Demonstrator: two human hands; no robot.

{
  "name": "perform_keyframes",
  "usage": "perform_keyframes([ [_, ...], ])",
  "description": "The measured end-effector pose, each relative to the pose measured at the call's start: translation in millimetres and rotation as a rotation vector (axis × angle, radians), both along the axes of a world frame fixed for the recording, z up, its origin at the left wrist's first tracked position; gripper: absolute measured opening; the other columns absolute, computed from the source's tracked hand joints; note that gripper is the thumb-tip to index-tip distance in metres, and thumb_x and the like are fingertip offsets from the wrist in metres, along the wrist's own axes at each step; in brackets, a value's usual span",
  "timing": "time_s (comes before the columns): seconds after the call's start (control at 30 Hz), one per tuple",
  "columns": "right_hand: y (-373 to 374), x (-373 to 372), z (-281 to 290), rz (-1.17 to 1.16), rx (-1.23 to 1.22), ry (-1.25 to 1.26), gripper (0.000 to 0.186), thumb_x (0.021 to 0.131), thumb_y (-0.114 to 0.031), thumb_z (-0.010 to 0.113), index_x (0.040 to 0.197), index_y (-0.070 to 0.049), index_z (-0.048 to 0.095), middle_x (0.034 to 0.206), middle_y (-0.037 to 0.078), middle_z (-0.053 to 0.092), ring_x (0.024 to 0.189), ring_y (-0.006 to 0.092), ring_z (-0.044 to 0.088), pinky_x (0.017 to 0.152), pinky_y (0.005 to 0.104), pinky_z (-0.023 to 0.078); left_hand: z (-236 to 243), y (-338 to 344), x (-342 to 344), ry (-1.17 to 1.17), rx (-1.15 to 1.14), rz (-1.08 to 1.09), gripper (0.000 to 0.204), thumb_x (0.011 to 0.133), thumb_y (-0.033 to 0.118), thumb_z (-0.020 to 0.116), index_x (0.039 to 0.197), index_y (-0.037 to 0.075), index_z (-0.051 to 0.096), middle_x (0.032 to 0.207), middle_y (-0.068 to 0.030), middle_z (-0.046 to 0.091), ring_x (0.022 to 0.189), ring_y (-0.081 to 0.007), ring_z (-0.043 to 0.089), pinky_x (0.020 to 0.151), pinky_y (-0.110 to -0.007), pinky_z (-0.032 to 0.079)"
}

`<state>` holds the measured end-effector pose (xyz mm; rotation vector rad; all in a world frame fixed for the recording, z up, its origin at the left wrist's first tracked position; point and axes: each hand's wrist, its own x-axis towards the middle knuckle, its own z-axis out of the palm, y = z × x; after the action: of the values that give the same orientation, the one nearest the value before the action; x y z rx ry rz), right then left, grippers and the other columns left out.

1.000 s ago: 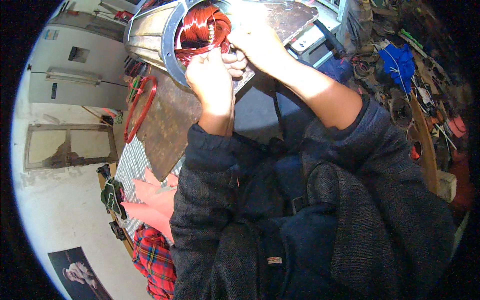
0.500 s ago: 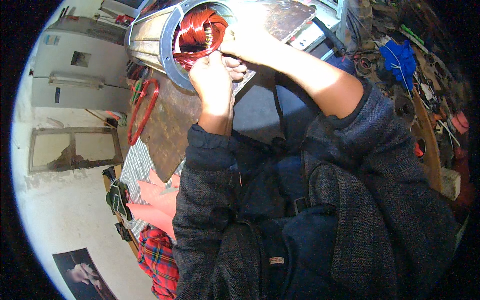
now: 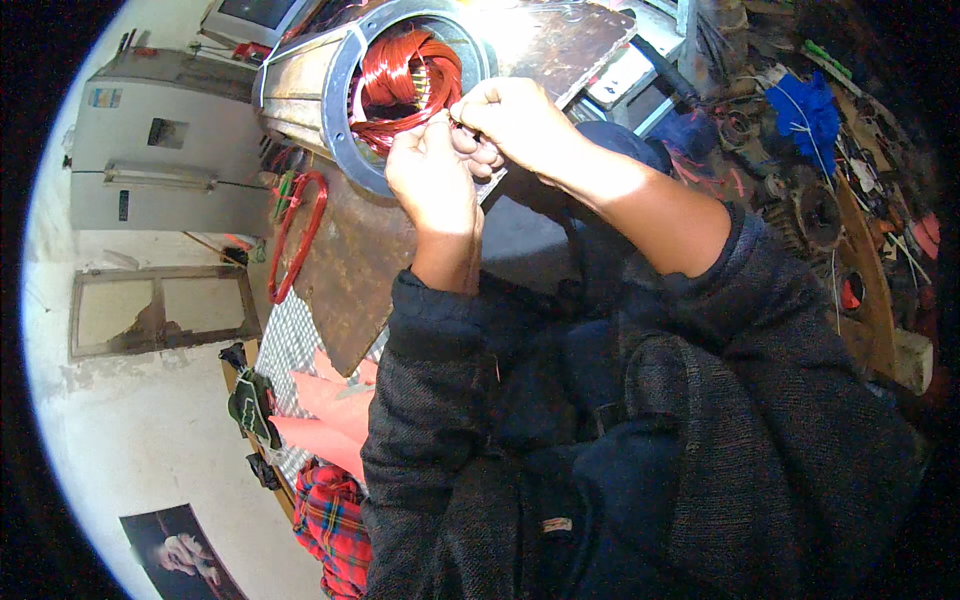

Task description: The person winds red insulated wire into a circular metal housing, using both hands to guide and pack the wire. They occasionally use a wooden stick to press the wire down and adjust the housing position on the workbench.

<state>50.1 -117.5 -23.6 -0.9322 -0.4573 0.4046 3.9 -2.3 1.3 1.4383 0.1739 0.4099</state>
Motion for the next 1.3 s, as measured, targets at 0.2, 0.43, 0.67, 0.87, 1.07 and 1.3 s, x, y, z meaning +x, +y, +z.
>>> perform_keyframes([
  [0.2, -0.2, -11.0, 8.5, -0.102, -0.067, -0.106, 0.021, 0.101, -0.009, 0.058, 0.083, 0.002, 0.062, 0.067, 0.005, 0.06, 0.055, 0.0115, 0.055, 0.052, 0.0286, 0.045, 4.7, 4.3, -3.6, 0.025, 0.078, 0.036, 0.022, 0.106, 0.009, 0.054, 0.09, -0.003, 0.063, 0.067, -0.0084, 0.061, 0.049, -0.0193, 0.061, 0.043, -0.029, 0.048],
  [0.43, 3.8, -3.6, -0.9, -0.151, 0.015, 0.031, 0.025, 0.101, -0.014, 0.061, 0.081, 0.001, 0.063, 0.067, 0.004, 0.06, 0.053, 0.0111, 0.051, 0.05, 0.0282, 0.041, 9.1, -1.3, -1.9, 0.013, 0.062, 0.016, 0.022, 0.106, 0.01, 0.053, 0.088, -0.003, 0.056, 0.067, -0.013, 0.063, 0.049, -0.02, 0.062, 0.041, -0.03, 0.047],
  [0.67, -4.5, 11.9, -18.2, -0.057, -0.083, 0.043, 0.026, 0.1, -0.023, 0.068, 0.091, 0.001, 0.073, 0.072, 0.004, 0.068, 0.056, 0.0119, 0.061, 0.052, 0.0275, 0.049, 7.0, -1.4, -4.3, -0.013, 0.026, 0.021, 0.017, 0.109, 0.01, 0.049, 0.098, -0.003, 0.055, 0.074, -0.0141, 0.065, 0.054, -0.0208, 0.065, 0.046, -0.031, 0.051],
  [0.87, -11.7, 10.0, -22.1, -0.611, -0.417, -0.767, 0.026, 0.1, -0.025, 0.066, 0.115, -0.006, 0.076, 0.091, 0.011, 0.073, 0.079, 0.0236, 0.069, 0.072, 0.038, 0.057, 2.1, 3.9, -15.6, -0.065, -0.012, 0.019, 0.017, 0.111, 0.014, 0.045, 0.105, 0.0, 0.054, 0.076, -0.0118, 0.065, 0.057, -0.0201, 0.066, 0.049, -0.03, 0.053],
  [1.07, -8.2, 27.6, -16.8, -0.706, -0.596, -1.148, 0.026, 0.097, -0.029, 0.068, 0.114, -0.011, 0.077, 0.113, 0.014, 0.074, 0.103, 0.0351, 0.072, 0.091, 0.045, 0.058, 1.5, 5.8, -21.4, -0.03, 0.049, 0.004, 0.021, 0.113, 0.016, 0.044, 0.111, -0.002, 0.056, 0.077, -0.0106, 0.065, 0.057, -0.0187, 0.066, 0.05, -0.029, 0.053],
  [1.3, -17.5, 38.8, -10.1, -0.648, -0.564, -1.244, 0.024, 0.098, -0.029, 0.072, 0.113, -0.01, 0.075, 0.115, 0.012, 0.072, 0.106, 0.0315, 0.071, 0.094, 0.0399, 0.058, -2.8, 7.3, -19.9, -0.024, 0.006, -0.016, 0.022, 0.113, 0.018, 0.051, 0.115, -0.001, 0.062, 0.082, -0.0091, 0.069, 0.06, -0.0164, 0.067, 0.052, -0.026, 0.055],
])
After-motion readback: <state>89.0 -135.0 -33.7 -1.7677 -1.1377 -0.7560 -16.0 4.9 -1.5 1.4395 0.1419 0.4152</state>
